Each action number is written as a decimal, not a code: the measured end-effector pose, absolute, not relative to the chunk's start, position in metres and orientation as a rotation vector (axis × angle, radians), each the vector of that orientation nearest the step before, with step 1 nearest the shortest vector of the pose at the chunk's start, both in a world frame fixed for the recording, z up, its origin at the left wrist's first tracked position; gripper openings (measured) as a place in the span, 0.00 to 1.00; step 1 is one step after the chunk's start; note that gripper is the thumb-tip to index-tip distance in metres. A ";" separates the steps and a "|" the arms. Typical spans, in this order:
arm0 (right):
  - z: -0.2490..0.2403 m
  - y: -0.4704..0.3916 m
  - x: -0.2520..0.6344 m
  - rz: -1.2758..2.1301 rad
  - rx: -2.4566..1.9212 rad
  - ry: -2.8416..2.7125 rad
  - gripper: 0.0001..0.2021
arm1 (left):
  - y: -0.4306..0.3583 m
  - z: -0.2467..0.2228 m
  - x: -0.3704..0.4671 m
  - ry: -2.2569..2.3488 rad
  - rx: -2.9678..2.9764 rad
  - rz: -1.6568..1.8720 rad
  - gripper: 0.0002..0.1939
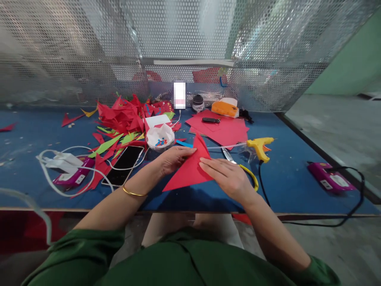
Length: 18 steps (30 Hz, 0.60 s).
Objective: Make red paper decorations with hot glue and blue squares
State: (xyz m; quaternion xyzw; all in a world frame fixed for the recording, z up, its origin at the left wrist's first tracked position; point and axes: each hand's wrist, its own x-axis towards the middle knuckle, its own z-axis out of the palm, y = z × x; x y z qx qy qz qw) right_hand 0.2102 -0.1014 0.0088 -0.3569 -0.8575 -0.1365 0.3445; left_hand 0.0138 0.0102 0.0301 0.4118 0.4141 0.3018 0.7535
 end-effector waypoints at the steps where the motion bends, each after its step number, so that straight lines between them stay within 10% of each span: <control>1: 0.006 -0.103 0.211 -0.275 -0.978 -2.171 0.24 | 0.011 0.030 0.017 0.921 0.900 0.678 0.10; 10: 0.003 -0.091 0.200 0.793 -1.446 -1.197 0.17 | 0.006 0.024 0.025 0.950 0.882 0.955 0.09; 18: -0.003 -0.084 0.190 0.953 -1.476 -1.308 0.11 | 0.007 0.013 0.020 0.849 0.846 0.812 0.14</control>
